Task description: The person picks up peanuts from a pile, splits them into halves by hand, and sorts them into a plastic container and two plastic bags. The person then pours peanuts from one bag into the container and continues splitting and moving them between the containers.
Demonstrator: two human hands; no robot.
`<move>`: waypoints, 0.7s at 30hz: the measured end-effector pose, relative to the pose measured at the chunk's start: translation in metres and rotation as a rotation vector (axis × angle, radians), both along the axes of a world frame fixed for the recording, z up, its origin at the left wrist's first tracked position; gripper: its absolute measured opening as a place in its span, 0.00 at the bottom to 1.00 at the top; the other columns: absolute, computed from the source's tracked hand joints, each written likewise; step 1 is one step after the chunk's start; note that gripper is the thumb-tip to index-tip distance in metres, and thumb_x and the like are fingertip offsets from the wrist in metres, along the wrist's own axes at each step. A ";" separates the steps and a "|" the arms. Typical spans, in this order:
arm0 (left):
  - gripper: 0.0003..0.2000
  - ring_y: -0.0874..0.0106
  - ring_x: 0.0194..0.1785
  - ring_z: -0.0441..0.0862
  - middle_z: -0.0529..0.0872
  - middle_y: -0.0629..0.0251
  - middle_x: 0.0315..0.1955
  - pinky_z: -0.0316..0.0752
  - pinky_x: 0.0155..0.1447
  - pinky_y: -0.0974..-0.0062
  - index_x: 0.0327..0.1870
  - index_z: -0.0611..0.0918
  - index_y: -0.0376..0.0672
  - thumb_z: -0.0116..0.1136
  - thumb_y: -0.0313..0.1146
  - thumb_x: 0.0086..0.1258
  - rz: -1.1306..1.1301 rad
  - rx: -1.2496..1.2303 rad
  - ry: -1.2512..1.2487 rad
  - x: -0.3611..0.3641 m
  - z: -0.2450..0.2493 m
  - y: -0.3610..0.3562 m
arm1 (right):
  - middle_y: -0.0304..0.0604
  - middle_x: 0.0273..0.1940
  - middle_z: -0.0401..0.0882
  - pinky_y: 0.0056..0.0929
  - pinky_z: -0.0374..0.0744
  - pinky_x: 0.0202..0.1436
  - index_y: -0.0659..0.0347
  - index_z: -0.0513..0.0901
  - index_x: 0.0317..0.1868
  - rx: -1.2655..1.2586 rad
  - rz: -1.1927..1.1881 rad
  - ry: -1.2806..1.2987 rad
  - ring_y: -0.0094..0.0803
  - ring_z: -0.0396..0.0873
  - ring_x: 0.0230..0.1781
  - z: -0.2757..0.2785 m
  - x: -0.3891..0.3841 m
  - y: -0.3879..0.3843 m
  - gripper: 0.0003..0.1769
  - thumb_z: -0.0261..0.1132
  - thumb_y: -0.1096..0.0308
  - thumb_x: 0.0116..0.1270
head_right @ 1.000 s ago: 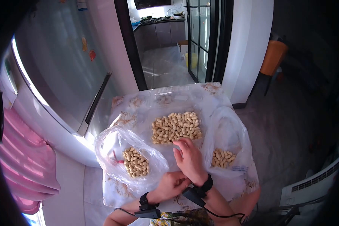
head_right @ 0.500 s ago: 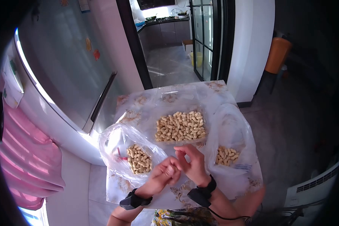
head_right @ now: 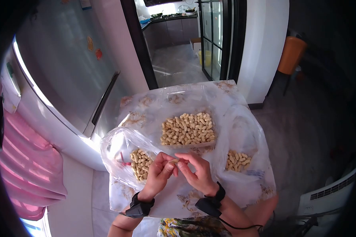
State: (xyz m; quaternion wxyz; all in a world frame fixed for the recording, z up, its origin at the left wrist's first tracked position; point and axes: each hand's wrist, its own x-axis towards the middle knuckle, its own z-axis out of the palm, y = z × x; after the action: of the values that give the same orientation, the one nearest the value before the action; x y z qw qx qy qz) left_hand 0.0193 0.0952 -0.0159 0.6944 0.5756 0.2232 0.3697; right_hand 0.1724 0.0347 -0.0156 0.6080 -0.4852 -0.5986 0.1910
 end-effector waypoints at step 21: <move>0.16 0.85 0.22 0.70 0.78 0.73 0.21 0.65 0.27 0.84 0.53 0.76 0.37 0.66 0.32 0.71 0.223 0.390 0.284 -0.008 0.010 -0.012 | 0.43 0.34 0.85 0.26 0.80 0.38 0.64 0.83 0.43 0.000 -0.082 0.025 0.29 0.84 0.33 -0.007 0.000 0.005 0.08 0.71 0.74 0.65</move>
State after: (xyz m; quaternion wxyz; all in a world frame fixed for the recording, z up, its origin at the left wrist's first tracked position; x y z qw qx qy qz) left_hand 0.0111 0.0834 -0.0063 0.4869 0.7165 0.3051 0.3956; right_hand 0.1723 0.0400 -0.0230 0.6228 -0.5067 -0.5708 0.1719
